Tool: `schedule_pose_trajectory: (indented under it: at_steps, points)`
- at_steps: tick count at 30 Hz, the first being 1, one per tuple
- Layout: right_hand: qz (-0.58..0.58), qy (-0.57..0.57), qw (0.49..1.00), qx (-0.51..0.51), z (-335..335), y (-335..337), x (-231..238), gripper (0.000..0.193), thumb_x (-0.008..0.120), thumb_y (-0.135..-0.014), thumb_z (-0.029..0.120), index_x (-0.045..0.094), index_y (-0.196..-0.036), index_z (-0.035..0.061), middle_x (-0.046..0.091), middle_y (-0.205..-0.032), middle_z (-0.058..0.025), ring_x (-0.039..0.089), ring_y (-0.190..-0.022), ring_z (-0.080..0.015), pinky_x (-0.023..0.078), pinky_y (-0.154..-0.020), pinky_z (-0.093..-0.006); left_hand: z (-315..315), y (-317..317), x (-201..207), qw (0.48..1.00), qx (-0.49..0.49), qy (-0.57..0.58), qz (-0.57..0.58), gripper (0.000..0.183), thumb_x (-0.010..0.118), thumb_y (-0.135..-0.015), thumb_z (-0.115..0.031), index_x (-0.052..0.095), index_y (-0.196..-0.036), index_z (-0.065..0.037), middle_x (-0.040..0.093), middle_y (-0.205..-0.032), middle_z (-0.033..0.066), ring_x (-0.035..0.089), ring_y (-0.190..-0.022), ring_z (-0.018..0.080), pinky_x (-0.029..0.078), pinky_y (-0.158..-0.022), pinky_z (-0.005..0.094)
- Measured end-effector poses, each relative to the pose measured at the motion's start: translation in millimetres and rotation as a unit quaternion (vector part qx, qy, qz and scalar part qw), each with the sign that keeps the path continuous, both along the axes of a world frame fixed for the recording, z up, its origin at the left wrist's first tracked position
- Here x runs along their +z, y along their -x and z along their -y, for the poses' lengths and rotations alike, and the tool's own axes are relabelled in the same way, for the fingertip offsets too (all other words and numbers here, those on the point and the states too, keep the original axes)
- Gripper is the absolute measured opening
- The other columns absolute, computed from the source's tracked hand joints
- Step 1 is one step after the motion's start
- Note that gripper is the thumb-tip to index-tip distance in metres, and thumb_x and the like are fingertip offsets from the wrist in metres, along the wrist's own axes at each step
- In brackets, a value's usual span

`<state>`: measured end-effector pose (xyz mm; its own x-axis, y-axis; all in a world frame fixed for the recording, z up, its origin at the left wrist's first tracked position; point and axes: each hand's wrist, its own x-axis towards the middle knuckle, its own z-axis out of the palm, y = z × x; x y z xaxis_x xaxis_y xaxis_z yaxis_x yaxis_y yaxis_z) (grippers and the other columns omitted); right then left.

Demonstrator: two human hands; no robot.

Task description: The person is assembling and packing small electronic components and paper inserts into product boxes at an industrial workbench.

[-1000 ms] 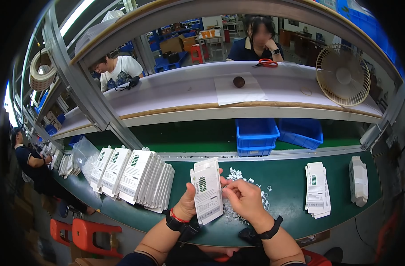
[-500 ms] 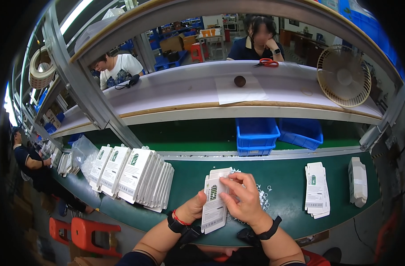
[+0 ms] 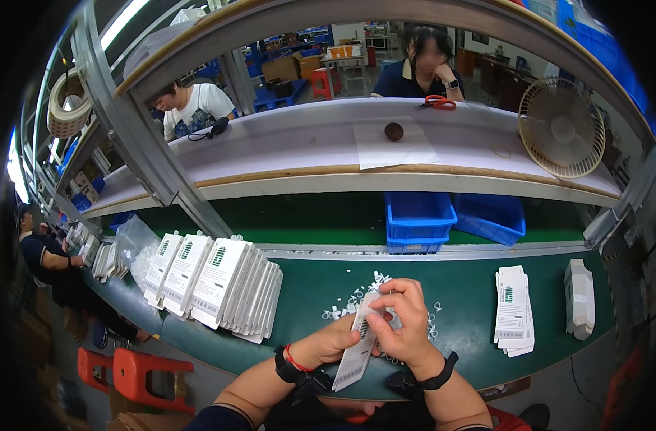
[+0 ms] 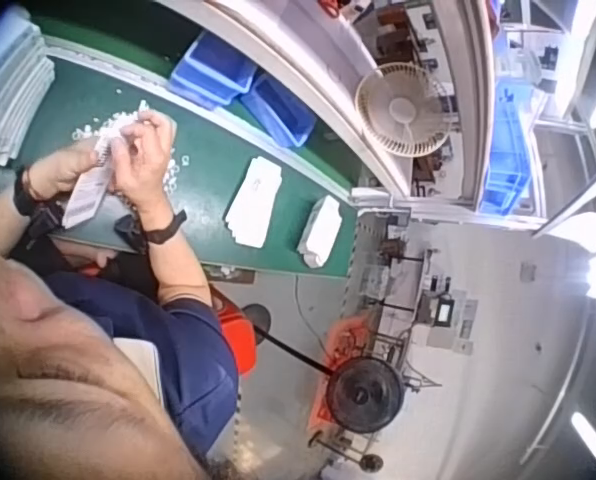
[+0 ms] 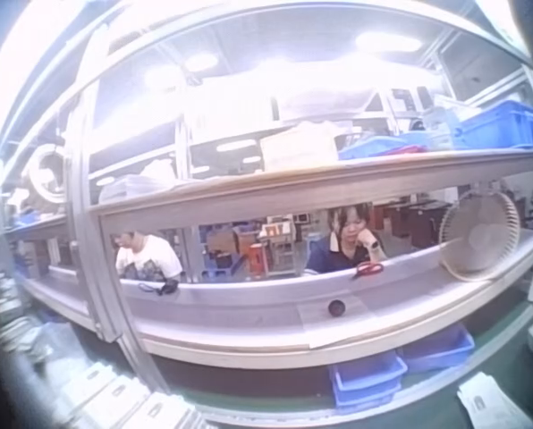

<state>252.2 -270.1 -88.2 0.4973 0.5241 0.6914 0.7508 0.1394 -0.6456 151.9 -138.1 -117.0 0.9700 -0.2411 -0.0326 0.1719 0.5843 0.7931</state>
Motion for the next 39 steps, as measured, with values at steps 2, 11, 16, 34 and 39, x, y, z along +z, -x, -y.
schedule_pose_trajectory:
  at_steps: [2,11,16,34,39]
  points:
    - [0.001,-0.008,1.000,0.001,1.9,-0.8,-1.3,0.017,0.070,-0.067,0.010,0.060,-0.079,0.0035,0.053,-0.098,-0.0149,0.051,-0.092,-0.0293,0.044,-0.078,-0.0368,3.1,0.8,1.5,1.000,-0.003,-0.012,0.012,0.085,0.071,-0.072,-0.053,0.038,-0.129,0.001,0.052,-0.111,0.0101,0.055,-0.097,0.0179,0.046,-0.084,0.0303]
    - [-0.011,-0.037,0.999,-0.033,-1.9,6.5,6.2,0.026,0.070,-0.069,0.012,0.056,-0.087,0.0013,0.053,-0.098,-0.0156,0.051,-0.088,-0.0277,0.043,-0.076,-0.0345,-7.6,3.7,16.5,0.991,0.118,0.016,0.062,0.077,0.073,-0.075,-0.037,0.036,-0.133,-0.002,0.051,-0.116,0.0095,0.054,-0.104,0.0192,0.046,-0.088,0.0342]
    - [-0.225,0.026,0.974,0.028,-5.3,4.2,-13.5,0.024,0.069,-0.078,0.014,0.055,-0.092,0.0008,0.061,-0.078,-0.0065,0.055,-0.067,-0.0115,0.044,-0.060,-0.0248,-25.5,1.0,19.7,0.980,0.146,0.093,0.100,0.079,0.072,-0.074,-0.042,0.035,-0.133,-0.004,0.054,-0.120,0.0185,0.048,-0.119,0.0318,0.040,-0.099,0.0456]
    - [-0.389,0.231,0.840,0.300,4.5,-1.0,-13.7,0.036,0.057,-0.091,0.029,0.069,-0.082,-0.0036,0.065,-0.071,-0.0050,0.057,-0.067,-0.0070,0.047,-0.061,-0.0232,-20.8,0.5,14.5,0.977,0.089,0.123,0.151,0.070,0.063,-0.082,-0.032,0.029,-0.136,-0.002,0.049,-0.126,0.0234,0.035,-0.129,0.0362,0.031,-0.106,0.0478]
    - [-0.395,0.227,0.835,0.309,6.5,-0.6,-14.4,0.034,0.054,-0.093,0.027,0.068,-0.089,-0.0045,0.067,-0.081,-0.0080,0.059,-0.076,-0.0093,0.048,-0.071,-0.0243,-20.7,-0.5,13.7,0.979,0.084,0.133,0.129,0.071,0.062,-0.083,-0.033,0.028,-0.137,-0.001,0.049,-0.127,0.0229,0.043,-0.124,0.0346,0.035,-0.103,0.0444]
